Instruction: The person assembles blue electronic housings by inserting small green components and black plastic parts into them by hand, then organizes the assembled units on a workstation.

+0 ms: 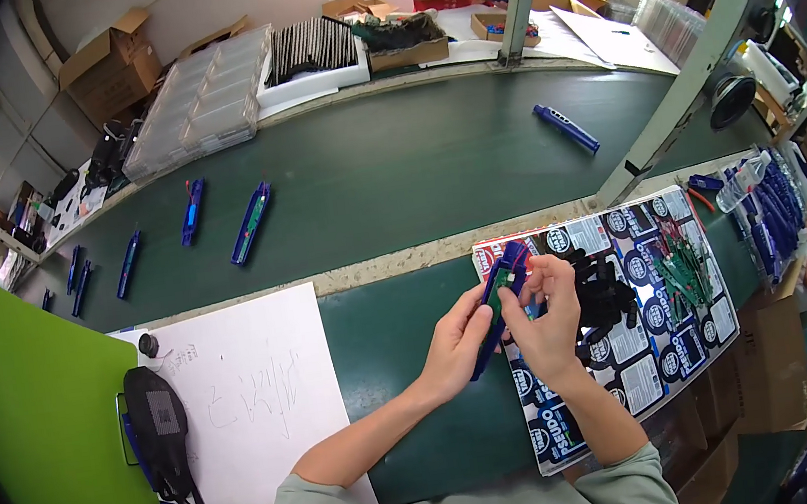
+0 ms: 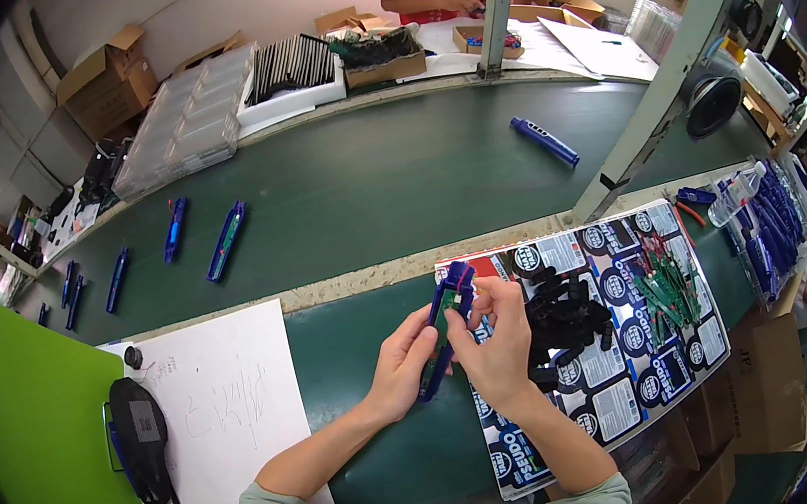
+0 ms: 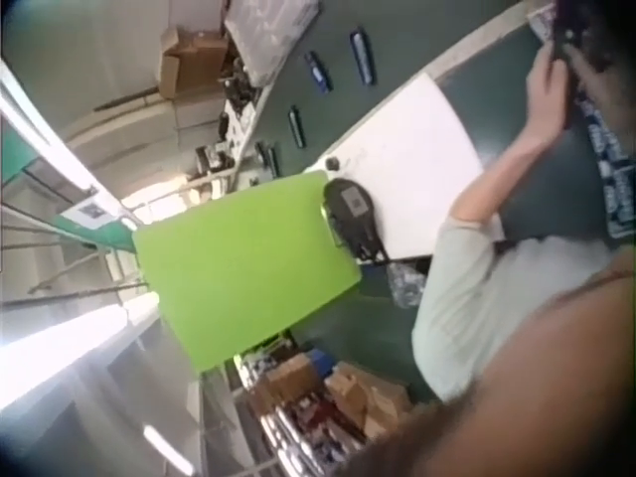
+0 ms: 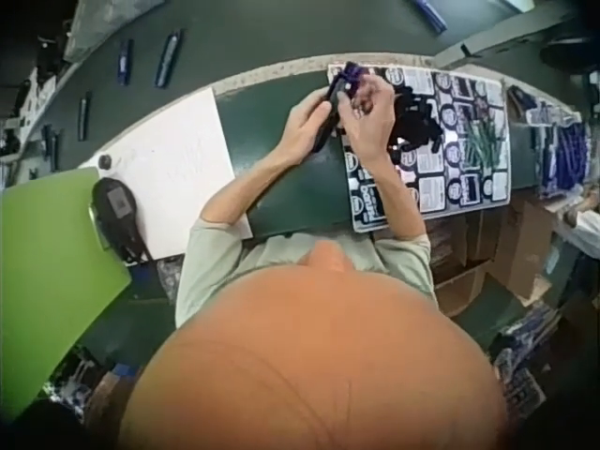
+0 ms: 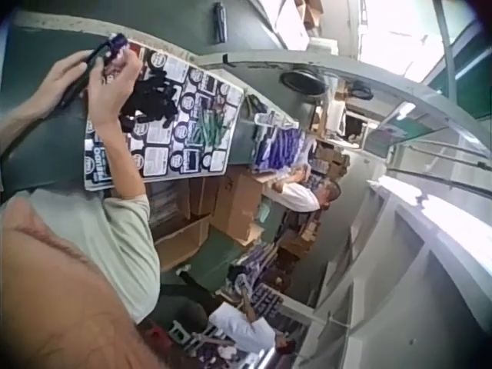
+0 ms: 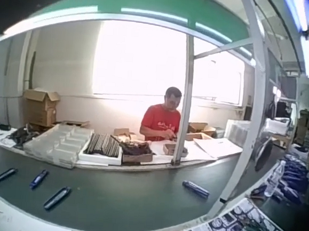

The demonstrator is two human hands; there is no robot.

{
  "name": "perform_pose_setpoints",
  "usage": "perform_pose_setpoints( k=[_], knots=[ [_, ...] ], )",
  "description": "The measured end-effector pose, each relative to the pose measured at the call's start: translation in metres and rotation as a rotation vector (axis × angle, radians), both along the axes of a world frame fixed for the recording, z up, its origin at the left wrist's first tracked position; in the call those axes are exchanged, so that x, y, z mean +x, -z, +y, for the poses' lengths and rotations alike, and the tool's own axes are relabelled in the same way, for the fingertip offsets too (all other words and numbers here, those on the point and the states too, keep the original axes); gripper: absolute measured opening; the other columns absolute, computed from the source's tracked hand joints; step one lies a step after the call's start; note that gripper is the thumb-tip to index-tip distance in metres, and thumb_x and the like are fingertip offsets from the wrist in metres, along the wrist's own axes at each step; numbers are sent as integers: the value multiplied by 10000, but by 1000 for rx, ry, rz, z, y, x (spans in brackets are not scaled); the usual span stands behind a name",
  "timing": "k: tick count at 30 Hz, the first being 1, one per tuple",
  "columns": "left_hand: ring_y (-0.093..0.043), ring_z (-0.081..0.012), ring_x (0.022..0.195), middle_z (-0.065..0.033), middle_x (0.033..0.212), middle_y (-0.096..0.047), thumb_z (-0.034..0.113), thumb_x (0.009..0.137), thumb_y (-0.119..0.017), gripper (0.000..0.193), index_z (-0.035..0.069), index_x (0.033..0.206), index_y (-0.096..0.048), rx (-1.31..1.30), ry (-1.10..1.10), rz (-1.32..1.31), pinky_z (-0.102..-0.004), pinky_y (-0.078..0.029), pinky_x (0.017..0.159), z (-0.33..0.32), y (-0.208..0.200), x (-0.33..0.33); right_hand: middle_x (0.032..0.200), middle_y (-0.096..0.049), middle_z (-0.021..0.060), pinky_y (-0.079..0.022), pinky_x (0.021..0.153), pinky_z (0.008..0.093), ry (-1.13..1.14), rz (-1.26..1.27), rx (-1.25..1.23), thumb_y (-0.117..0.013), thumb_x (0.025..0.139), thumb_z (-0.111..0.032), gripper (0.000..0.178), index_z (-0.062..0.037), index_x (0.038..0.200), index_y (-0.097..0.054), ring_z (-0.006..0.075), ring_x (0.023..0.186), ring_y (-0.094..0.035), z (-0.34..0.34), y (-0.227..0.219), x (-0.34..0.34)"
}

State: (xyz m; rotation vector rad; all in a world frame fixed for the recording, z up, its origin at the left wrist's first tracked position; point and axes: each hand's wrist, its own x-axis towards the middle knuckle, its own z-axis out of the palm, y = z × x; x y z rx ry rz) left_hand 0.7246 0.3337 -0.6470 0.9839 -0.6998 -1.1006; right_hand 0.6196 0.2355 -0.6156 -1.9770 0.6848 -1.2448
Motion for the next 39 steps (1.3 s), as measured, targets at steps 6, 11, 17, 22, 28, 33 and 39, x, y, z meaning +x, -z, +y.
perform_pose_setpoints(
  k=[6, 11, 17, 22, 28, 33, 39],
  knots=[
    [-633, -100, 849, -68, 1013, -647, 60, 1045, -480, 456, -9, 1490, -410, 54, -36, -209, -258, -534, 706, 2, 1, -6, 941, -663, 21, -433, 638, 207, -169, 122, 414, -695, 872, 47, 328, 33, 1179, -582, 51, 800, -607, -8, -3, -8],
    [-631, -102, 839, -66, 983, -639, 51, 1043, -469, 437, -11, 1473, -422, 31, -36, -165, -257, -538, 704, -1, 5, -11, 976, -700, 34, -461, 635, 207, -222, 19, 459, -681, 888, 38, 321, 48, 1195, -585, 53, 786, -629, -10, 5, -8],
    [-627, -93, 798, -61, 1019, -649, 62, 1039, -486, 393, -13, 1425, -476, 48, -95, -170, -241, -534, 659, -9, 13, 11, 959, -696, 37, -443, 642, 225, -294, 73, 305, -733, 925, -113, 453, 36, 1319, -565, 66, 836, -629, -26, 10, -17],
    [-625, -101, 769, -74, 991, -653, 51, 1022, -477, 398, -18, 1414, -485, 122, -245, -355, -249, -525, 637, -48, 22, 97, 925, -696, 126, -515, 814, 402, 7, 436, -91, -690, 903, -105, 260, -3, 1142, -692, 299, 866, -667, -91, 9, -73],
    [-690, -319, 815, -199, 949, -690, 50, 946, -537, 387, 2, 1325, -599, 302, -543, -1158, -385, -550, 770, -92, 33, 218, 985, -676, 109, -489, 876, 408, -170, 592, -254, -710, 840, -72, 202, -49, 1039, -738, 319, 978, -611, -126, 13, -138],
    [-603, -407, 1109, -233, 1150, -646, 47, 886, -577, 370, 40, 1246, -663, 501, -527, -1426, -476, -475, 987, -94, 81, 282, 1033, -632, 89, -490, 891, 411, -161, 631, -233, -737, 810, -64, 147, -61, 957, -722, 310, 1000, -597, -119, 26, -130],
    [-547, -378, 1168, -187, 1218, -608, 88, 838, -604, 392, 36, 1219, -682, 699, -658, -1601, -449, -459, 1005, -95, 57, 263, 920, -659, 139, -518, 779, 396, 107, 204, -35, -720, 847, -53, 155, -1, 991, -702, 318, 860, -638, -120, 51, -116]
  ],
)
